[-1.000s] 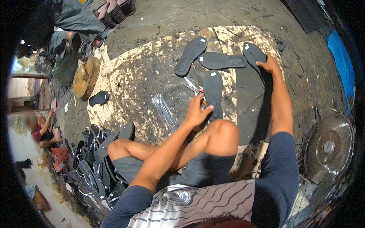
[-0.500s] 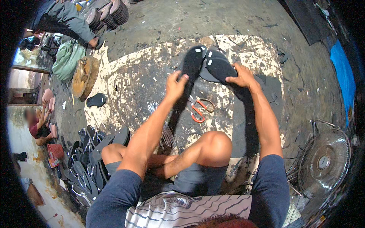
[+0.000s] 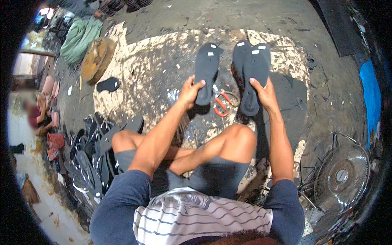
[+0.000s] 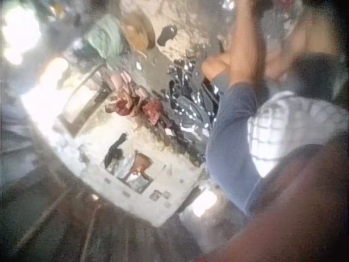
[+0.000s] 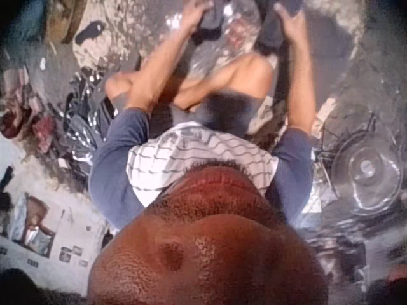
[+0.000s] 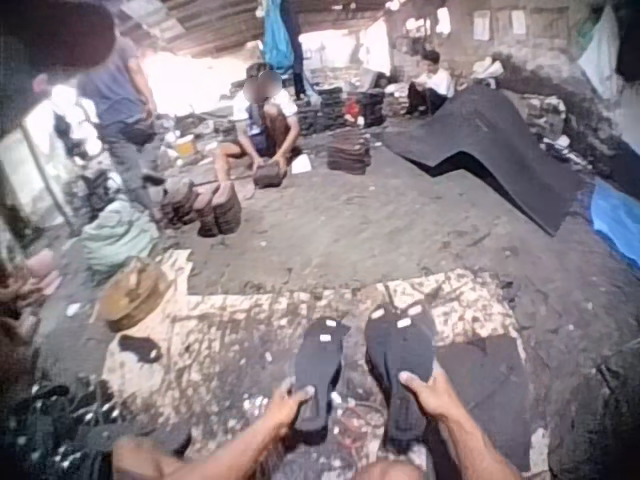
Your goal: The person sits on the floor and assembles flip-flops by inserting a metal pin into the sole and attaching a strap. The person uses a hammer to secure the pin and occasionally refills a container with adhesive from a larger can.
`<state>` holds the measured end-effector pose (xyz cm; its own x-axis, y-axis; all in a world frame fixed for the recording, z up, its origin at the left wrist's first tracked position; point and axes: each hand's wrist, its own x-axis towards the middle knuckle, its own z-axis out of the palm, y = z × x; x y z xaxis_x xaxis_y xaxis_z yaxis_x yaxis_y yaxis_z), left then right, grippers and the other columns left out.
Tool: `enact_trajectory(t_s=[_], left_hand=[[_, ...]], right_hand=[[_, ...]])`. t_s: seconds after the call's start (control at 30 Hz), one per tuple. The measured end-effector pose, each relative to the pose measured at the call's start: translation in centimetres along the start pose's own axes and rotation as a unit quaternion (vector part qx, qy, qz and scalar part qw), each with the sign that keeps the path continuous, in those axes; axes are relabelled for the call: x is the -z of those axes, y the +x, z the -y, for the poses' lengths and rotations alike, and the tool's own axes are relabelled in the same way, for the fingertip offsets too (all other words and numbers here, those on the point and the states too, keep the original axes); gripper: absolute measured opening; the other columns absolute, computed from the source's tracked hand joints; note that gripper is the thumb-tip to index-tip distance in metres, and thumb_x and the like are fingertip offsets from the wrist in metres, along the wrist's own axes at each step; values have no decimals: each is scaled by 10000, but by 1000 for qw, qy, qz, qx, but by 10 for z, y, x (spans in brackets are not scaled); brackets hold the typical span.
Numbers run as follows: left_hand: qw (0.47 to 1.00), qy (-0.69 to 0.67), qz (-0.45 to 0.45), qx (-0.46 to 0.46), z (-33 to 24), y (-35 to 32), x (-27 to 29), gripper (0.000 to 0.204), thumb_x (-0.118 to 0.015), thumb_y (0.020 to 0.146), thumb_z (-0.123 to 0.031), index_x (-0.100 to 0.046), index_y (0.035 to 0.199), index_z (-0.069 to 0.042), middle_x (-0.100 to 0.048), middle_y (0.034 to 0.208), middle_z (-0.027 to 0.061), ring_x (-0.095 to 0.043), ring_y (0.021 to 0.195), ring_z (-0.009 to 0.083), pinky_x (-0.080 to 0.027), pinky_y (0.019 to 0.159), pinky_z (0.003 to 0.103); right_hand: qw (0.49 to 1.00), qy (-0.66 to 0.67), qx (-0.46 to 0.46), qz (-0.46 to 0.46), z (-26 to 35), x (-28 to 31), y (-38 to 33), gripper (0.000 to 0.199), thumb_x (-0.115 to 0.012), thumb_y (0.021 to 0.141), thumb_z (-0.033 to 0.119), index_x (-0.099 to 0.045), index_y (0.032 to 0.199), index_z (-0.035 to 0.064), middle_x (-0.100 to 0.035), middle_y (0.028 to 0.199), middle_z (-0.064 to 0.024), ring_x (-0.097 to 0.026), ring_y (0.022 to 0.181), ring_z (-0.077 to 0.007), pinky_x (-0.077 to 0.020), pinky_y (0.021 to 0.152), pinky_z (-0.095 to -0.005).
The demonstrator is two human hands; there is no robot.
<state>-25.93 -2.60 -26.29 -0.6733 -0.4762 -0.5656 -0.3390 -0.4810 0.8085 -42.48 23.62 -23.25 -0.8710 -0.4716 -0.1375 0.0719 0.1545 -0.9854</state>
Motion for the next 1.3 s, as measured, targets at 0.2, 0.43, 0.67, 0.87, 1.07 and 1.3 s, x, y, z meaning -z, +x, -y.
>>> enact_trajectory(t_s=[0.2, 0.43, 0.67, 0.87, 1.07, 1.3], left_hand=[[993, 114, -26, 13, 60, -90, 81, 641, -687, 953, -236, -407, 1460, 39, -598, 1304, 192, -581, 1203, 268, -495, 989, 396], [996, -8, 76, 54, -19, -194, 91, 451, -675, 952, -242, -524, 1346, -81, -635, 1197, 47, -607, 1093, 161, -499, 897, 378], [950, 231, -123, -172, -112, -259, 199, 467, -676, 969, -192, -539, 1351, 40, -689, 1157, 122, -652, 1011, 148, -514, 896, 273], [953, 239, -126, -138, -61, -335, 282, 422, -641, 961, -129, -516, 1326, 43, -640, 1217, 112, -589, 1125, 176, -432, 1015, 306], [835, 478, -175, -209, -51, -353, 287, 481, -710, 913, -181, -555, 1331, 0, -629, 1113, 138, -584, 896, 210, -495, 830, 338], [890, 337, -29, -307, -122, -303, 204, 436, -674, 950, -222, -618, 1340, -36, -643, 1290, 119, -596, 1130, 205, -459, 978, 329]], right_hand=[[966, -240, 93, 4, -10, -51, -14, 804, -757, 854, 416, -456, 1408, -83, -513, 1401, -314, -513, 1309, -398, -389, 1103, -441], [957, -95, -42, 271, 88, -171, -66, 576, -686, 941, 354, -554, 1318, -60, -668, 1044, -172, -638, 956, -207, -486, 806, -323], [949, -13, -43, 311, 90, -254, -88, 305, -657, 971, 313, -677, 1119, 47, -715, 941, -33, -654, 865, -120, -500, 723, -260], [887, -438, 6, 149, -59, -287, -71, 309, -681, 891, 271, -653, 1029, -5, -712, 951, -232, -699, 926, -391, -547, 798, -459], [920, -374, -85, 75, -39, -287, -97, 229, -633, 870, 233, -659, 967, 28, -705, 1083, -216, -678, 1007, -415, -519, 870, -528], [967, -76, 91, 228, 106, -282, -181, 314, -647, 949, 260, -671, 1173, 42, -725, 1072, -148, -683, 1031, -257, -502, 912, -374]])
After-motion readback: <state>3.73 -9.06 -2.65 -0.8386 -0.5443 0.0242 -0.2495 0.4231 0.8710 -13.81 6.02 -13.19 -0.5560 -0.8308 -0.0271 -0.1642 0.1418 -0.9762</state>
